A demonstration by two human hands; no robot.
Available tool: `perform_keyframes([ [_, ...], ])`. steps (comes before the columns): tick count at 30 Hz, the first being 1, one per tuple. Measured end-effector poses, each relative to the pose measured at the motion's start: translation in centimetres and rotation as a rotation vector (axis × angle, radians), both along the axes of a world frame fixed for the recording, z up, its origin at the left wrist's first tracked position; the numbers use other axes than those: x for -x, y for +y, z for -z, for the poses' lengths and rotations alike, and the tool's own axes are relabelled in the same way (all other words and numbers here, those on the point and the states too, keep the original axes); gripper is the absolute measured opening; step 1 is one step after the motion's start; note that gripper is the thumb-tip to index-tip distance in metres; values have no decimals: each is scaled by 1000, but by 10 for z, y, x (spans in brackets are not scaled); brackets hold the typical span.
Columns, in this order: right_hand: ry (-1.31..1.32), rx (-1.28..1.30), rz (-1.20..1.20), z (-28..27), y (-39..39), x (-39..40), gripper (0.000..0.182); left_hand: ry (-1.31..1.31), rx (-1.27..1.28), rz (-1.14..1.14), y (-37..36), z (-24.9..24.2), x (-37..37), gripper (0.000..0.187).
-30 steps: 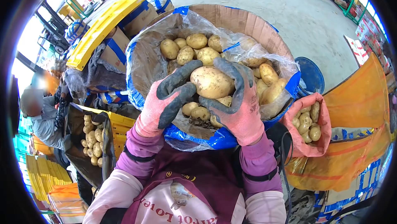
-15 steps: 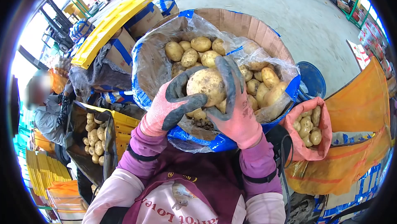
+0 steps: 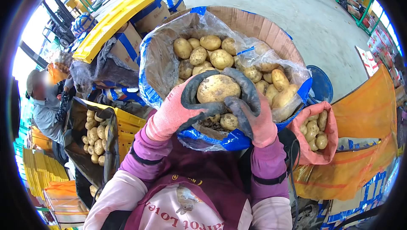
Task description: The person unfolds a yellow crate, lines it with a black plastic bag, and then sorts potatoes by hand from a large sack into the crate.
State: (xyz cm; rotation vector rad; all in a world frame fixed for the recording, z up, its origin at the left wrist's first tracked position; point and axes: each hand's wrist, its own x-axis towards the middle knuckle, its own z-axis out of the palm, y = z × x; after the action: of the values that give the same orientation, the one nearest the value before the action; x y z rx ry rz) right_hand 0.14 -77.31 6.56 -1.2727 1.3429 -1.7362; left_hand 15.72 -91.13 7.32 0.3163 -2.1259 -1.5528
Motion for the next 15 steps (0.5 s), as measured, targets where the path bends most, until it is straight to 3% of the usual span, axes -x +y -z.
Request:
perform_keyframes([
  [2, 16, 17, 30, 2, 1, -8, 55, -5, 99, -16, 1, -5, -1, 69],
  [5, 576, 50, 306, 5, 2, -14, 53, -12, 293, -133, 9, -4, -2, 67],
  [6, 573, 47, 305, 6, 1, -9, 53, -15, 290, -132, 7, -4, -3, 67],
  [9, 435, 53, 242, 6, -4, -1, 55, 80, -186, 22, 2, -9, -3, 64],
  [10, 435, 58, 246, 7, -4, -1, 55, 80, -180, 24, 0, -10, -2, 64],
  [12, -88, 29, 125, 9, -3, -4, 50, 46, -129, -23, -2, -9, -2, 66],
  [15, -242, -167, -33, -10, 4, -10, 46, 47, -122, -40, -5, -2, 0, 68],
])
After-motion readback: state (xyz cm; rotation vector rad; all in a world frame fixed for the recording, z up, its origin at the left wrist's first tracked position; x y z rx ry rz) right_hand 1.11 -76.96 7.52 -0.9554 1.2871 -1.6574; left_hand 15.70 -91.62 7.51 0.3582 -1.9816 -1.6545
